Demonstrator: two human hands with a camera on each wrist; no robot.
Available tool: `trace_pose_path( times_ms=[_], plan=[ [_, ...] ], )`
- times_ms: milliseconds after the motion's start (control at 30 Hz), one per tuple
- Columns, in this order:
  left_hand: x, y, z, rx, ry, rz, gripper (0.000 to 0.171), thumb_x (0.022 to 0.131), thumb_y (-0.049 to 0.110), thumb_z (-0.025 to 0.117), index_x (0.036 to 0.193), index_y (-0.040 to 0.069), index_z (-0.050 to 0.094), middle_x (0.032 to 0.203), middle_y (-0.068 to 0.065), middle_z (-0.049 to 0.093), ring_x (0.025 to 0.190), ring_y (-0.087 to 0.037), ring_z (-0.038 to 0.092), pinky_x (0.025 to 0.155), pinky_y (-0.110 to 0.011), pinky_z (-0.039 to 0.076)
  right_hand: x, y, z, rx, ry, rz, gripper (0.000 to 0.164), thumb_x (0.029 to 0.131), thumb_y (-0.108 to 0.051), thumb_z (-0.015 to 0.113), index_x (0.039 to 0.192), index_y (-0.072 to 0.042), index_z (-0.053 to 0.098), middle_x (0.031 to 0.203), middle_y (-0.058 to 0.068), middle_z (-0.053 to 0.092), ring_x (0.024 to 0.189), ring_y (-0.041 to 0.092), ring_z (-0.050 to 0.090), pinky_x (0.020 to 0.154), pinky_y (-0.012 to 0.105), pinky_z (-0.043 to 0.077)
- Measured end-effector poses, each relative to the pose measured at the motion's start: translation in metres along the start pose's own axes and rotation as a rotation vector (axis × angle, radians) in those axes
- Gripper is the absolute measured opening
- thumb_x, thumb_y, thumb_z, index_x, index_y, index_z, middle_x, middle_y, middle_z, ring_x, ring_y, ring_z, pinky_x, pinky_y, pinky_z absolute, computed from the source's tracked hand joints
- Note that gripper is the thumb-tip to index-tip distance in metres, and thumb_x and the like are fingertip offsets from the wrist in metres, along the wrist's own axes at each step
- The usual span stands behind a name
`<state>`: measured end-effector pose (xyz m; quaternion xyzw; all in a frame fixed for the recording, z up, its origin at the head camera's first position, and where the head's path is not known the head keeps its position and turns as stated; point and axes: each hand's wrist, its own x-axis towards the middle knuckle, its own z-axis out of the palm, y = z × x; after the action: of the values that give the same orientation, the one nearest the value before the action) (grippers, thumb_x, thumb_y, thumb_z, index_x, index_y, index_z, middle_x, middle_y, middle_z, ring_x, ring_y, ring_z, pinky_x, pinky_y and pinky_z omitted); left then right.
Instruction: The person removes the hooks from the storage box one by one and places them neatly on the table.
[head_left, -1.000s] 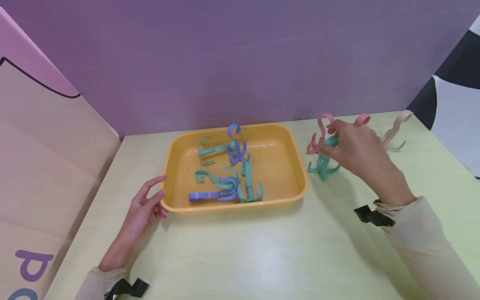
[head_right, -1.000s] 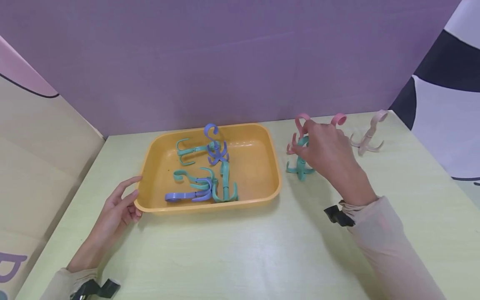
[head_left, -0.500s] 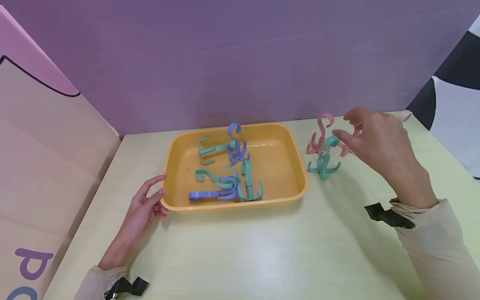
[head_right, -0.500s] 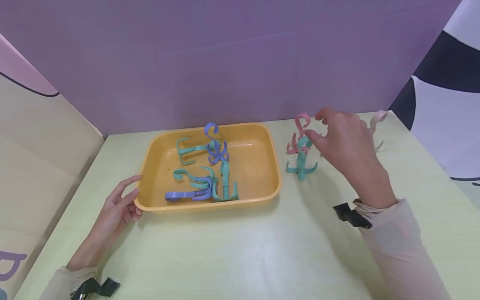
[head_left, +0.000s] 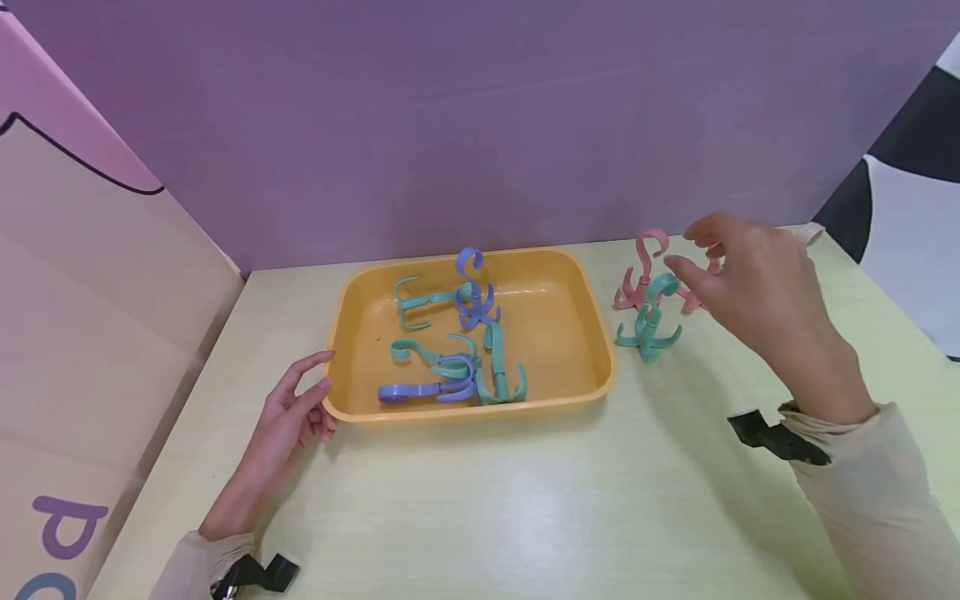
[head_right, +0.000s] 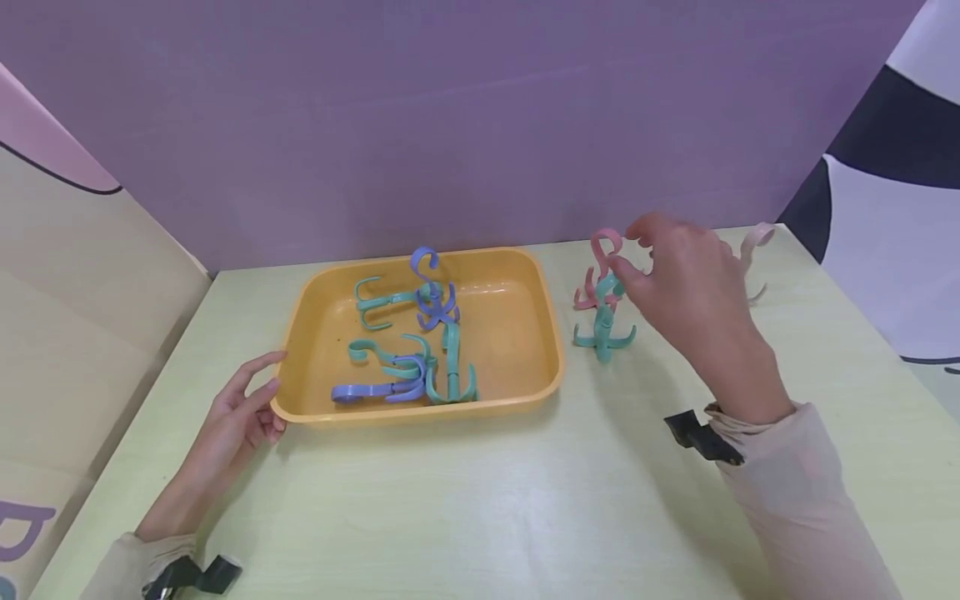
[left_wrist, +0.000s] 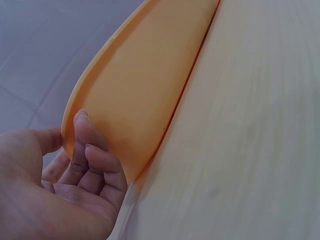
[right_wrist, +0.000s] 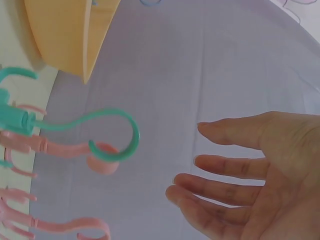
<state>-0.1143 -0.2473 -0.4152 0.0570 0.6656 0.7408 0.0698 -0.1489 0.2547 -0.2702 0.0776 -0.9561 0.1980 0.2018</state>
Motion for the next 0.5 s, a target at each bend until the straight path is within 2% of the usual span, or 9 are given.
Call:
trace_pose_path(
  times_ms=[33, 133, 233, 267, 367, 400, 467, 500],
  plan=[
    [0.0, 0.0, 0.0, 0.002, 0.001, 0.0, 0.048, 0.106, 0.021, 0.051, 0.15, 0.01, 0.035, 0.066, 0.0, 0.064, 0.057, -0.011, 0.059, 0.052, -0.021, 0.05, 0.0, -0.002, 0.001, 0.006, 0.002, -0.005, 0.034, 0.094, -0.024, 0.068, 0.118, -0.001, 0.065, 0.107, 0.023, 0.068, 0.094, 0.041, 0.063, 0.076, 0.059, 0.045],
    [0.001, 0.0, 0.001, 0.003, 0.0, -0.002, 0.048, 0.106, 0.021, 0.051, 0.149, 0.01, 0.035, 0.067, 0.0, 0.064, 0.057, -0.011, 0.059, 0.052, -0.021, 0.05, -0.001, -0.008, 0.006, 0.016, 0.014, -0.039, 0.031, 0.092, -0.022, 0.07, 0.116, -0.002, 0.066, 0.106, 0.021, 0.07, 0.092, 0.039, 0.064, 0.077, 0.059, 0.045],
    [0.002, -0.001, 0.002, 0.004, 0.005, -0.005, 0.047, 0.106, 0.021, 0.051, 0.149, 0.01, 0.035, 0.066, 0.0, 0.063, 0.056, -0.011, 0.059, 0.052, -0.021, 0.05, -0.002, -0.014, 0.013, 0.016, 0.019, -0.085, 0.029, 0.091, -0.021, 0.072, 0.113, -0.002, 0.067, 0.101, 0.019, 0.072, 0.085, 0.037, 0.066, 0.067, 0.051, 0.047],
    [0.002, -0.001, 0.002, 0.004, 0.006, -0.008, 0.047, 0.106, 0.021, 0.051, 0.149, 0.011, 0.036, 0.066, 0.0, 0.063, 0.057, -0.011, 0.059, 0.052, -0.021, 0.05, -0.003, -0.017, 0.015, 0.013, 0.017, -0.101, 0.028, 0.09, -0.02, 0.071, 0.111, -0.002, 0.067, 0.098, 0.017, 0.072, 0.077, 0.035, 0.065, 0.054, 0.046, 0.042],
    [0.002, -0.002, 0.004, 0.004, 0.007, -0.012, 0.048, 0.105, 0.022, 0.052, 0.149, 0.01, 0.035, 0.066, 0.0, 0.063, 0.057, -0.011, 0.059, 0.052, -0.021, 0.05, -0.004, -0.023, 0.022, 0.002, 0.007, -0.142, 0.024, 0.09, -0.019, 0.072, 0.107, -0.003, 0.067, 0.084, 0.011, 0.073, 0.061, 0.028, 0.059, 0.046, 0.039, 0.036],
    [0.002, -0.002, 0.004, 0.003, 0.006, -0.013, 0.049, 0.105, 0.022, 0.052, 0.149, 0.01, 0.035, 0.066, -0.001, 0.063, 0.057, -0.011, 0.059, 0.052, -0.021, 0.05, -0.005, -0.025, 0.024, 0.003, 0.006, -0.154, 0.022, 0.09, -0.018, 0.072, 0.106, -0.004, 0.067, 0.08, 0.009, 0.071, 0.059, 0.026, 0.059, 0.048, 0.041, 0.037],
    [0.003, -0.002, 0.005, 0.0, 0.005, -0.015, 0.049, 0.105, 0.023, 0.052, 0.149, 0.01, 0.035, 0.067, -0.001, 0.063, 0.057, -0.011, 0.059, 0.053, -0.022, 0.05, -0.006, -0.03, 0.028, 0.003, 0.008, -0.181, 0.02, 0.088, -0.015, 0.073, 0.104, -0.004, 0.067, 0.073, 0.005, 0.068, 0.057, 0.021, 0.055, 0.069, 0.051, 0.046],
    [0.003, -0.002, 0.006, -0.002, 0.004, -0.014, 0.049, 0.105, 0.023, 0.052, 0.149, 0.01, 0.035, 0.066, -0.001, 0.063, 0.057, -0.012, 0.059, 0.053, -0.022, 0.05, -0.006, -0.032, 0.031, -0.001, 0.006, -0.189, 0.021, 0.088, -0.015, 0.074, 0.104, -0.004, 0.068, 0.07, 0.004, 0.067, 0.059, 0.02, 0.057, 0.072, 0.053, 0.046]
  ],
)
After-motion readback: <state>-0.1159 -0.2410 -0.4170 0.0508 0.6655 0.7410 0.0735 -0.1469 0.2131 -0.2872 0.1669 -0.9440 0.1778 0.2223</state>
